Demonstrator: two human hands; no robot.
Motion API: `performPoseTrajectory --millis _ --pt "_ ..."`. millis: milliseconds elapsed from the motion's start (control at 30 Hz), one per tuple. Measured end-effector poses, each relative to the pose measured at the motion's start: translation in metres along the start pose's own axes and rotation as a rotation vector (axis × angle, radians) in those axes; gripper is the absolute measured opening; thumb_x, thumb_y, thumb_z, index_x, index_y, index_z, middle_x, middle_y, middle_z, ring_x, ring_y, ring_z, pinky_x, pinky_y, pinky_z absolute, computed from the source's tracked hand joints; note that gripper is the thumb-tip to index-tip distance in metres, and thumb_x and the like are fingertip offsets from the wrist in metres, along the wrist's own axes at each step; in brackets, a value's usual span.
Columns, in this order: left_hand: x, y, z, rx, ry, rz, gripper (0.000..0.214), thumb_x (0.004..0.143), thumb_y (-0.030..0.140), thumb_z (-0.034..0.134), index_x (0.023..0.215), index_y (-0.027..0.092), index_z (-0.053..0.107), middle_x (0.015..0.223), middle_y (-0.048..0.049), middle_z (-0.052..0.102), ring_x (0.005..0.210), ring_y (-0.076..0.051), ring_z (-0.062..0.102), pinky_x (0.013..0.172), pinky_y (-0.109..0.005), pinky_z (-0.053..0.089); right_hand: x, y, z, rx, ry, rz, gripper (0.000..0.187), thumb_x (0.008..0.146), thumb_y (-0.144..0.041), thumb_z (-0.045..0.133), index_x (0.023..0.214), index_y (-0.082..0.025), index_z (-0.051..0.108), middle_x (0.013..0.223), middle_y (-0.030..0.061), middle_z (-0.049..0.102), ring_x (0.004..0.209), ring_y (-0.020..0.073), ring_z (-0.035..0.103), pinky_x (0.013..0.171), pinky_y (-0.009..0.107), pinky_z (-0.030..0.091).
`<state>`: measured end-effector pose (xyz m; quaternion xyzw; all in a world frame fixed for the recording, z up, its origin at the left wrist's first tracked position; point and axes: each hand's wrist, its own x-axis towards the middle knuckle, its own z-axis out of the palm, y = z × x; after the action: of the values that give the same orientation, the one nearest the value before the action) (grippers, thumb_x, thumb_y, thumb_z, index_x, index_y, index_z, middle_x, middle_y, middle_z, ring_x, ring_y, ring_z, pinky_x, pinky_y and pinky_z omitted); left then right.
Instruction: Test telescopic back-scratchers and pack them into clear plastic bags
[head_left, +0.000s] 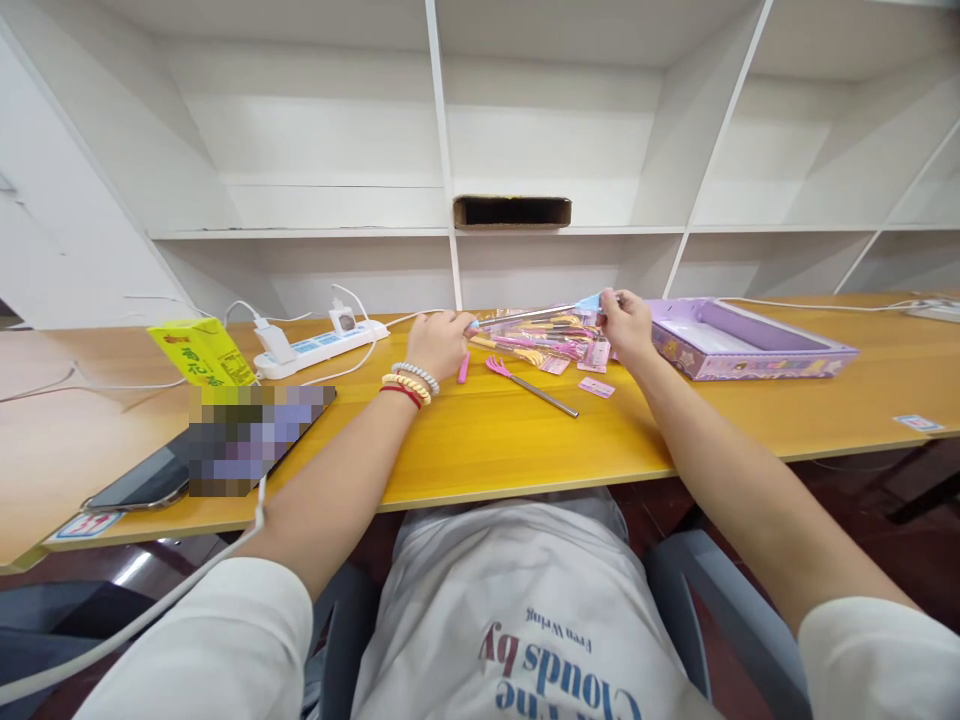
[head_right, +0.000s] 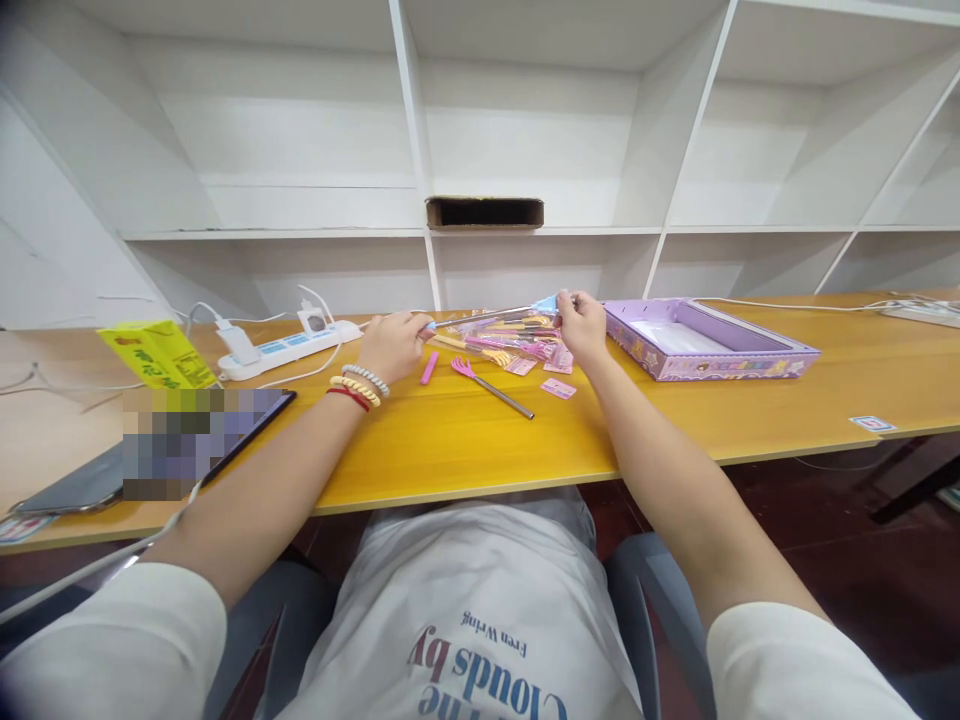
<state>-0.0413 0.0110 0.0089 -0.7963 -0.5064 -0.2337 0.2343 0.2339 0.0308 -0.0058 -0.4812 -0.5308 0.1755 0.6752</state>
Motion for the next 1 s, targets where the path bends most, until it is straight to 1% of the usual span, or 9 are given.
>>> performPoseTrajectory --millis 100,200,267,333,500,567,700,833,1000 --pt "0.005 -0.016 0.007 -0.001 0.065 0.021 0.032 0.090 0.031 0.032 0.101 0.020 0.061 0.097 -0.0105 0.063 0.097 -0.025 0.053 0.083 -0.040 0.030 0.005 0.003 -0.005 -0.243 0.073 -0.146 0.028 0.085 -0.038 0.048 0.066 -0.017 0.051 0.052 -0.0033 0.049 0.052 0.0101 0.042 0.054 0.022 0.031" --pt "0.005 -0.031 0.013 0.002 0.075 -0.010 0.033 0.090 0.030 0.031 0.103 0.020 0.060 0.097 -0.0119 0.062 0.098 -0.026 0.051 0.085 -0.041 0.028 0.005 0.001 -0.005 -0.417 0.143 -0.217 0.025 0.087 -0.034 0.045 0.070 -0.017 0.053 0.059 -0.0014 0.051 0.060 0.0118 0.045 0.060 0.023 0.031" --pt "0.003 -0.046 0.016 0.015 0.071 -0.068 0.034 0.089 0.028 0.031 0.105 0.020 0.060 0.098 -0.0123 0.061 0.100 -0.026 0.050 0.086 -0.042 0.027 0.008 -0.001 -0.010 -0.501 0.216 -0.219 0.023 0.088 -0.031 0.043 0.073 -0.017 0.054 0.064 0.0002 0.053 0.064 0.0128 0.046 0.062 0.024 0.031" --pt "0.000 -0.065 0.017 0.028 0.082 -0.135 0.034 0.089 0.028 0.031 0.105 0.020 0.060 0.101 -0.0122 0.061 0.101 -0.027 0.049 0.087 -0.043 0.026 0.013 -0.001 -0.020 -0.560 0.302 -0.199 0.024 0.089 -0.030 0.041 0.075 -0.016 0.054 0.069 0.0021 0.055 0.067 0.0134 0.046 0.062 0.024 0.030" --pt "-0.008 -0.102 0.017 -0.010 0.131 -0.221 0.034 0.088 0.029 0.033 0.107 0.022 0.060 0.104 -0.0114 0.060 0.106 -0.028 0.046 0.092 -0.046 0.021 0.031 0.004 -0.059 -0.664 0.445 -0.140 0.029 0.092 -0.031 0.037 0.073 -0.015 0.053 0.071 0.0046 0.056 0.066 0.0127 0.044 0.063 0.026 0.028" --pt "-0.010 -0.112 0.017 -0.022 0.148 -0.244 0.033 0.088 0.028 0.034 0.106 0.022 0.061 0.105 -0.0111 0.060 0.107 -0.028 0.046 0.093 -0.046 0.021 0.038 0.007 -0.075 -0.673 0.535 -0.101 0.031 0.092 -0.032 0.037 0.070 -0.016 0.052 0.070 0.0048 0.056 0.064 0.0124 0.042 0.062 0.027 0.027" --pt "-0.014 -0.128 0.017 -0.017 0.158 -0.291 0.032 0.087 0.027 0.036 0.104 0.022 0.062 0.106 -0.0108 0.061 0.106 -0.028 0.048 0.092 -0.044 0.022 0.055 0.020 -0.105 -0.599 0.782 -0.058 0.033 0.092 -0.030 0.035 0.068 -0.015 0.051 0.066 0.0042 0.054 0.062 0.0121 0.042 0.060 0.028 0.026" --pt "-0.017 -0.138 0.015 -0.004 0.170 -0.288 0.032 0.088 0.029 0.037 0.105 0.021 0.062 0.106 -0.0090 0.062 0.104 -0.026 0.048 0.092 -0.043 0.021 0.066 0.033 -0.123 -0.556 0.876 -0.058 0.033 0.091 -0.030 0.039 0.061 -0.016 0.046 0.061 0.0008 0.048 0.058 0.0107 0.036 0.058 0.028 0.024" --pt "-0.016 -0.136 0.012 0.010 0.179 -0.322 0.032 0.088 0.028 0.037 0.108 0.022 0.061 0.110 -0.0081 0.061 0.107 -0.025 0.046 0.094 -0.043 0.019 0.069 0.034 -0.130 -0.486 0.918 -0.023 0.034 0.091 -0.031 0.039 0.059 -0.018 0.039 0.059 -0.0008 0.044 0.055 0.0093 0.033 0.057 0.028 0.025"
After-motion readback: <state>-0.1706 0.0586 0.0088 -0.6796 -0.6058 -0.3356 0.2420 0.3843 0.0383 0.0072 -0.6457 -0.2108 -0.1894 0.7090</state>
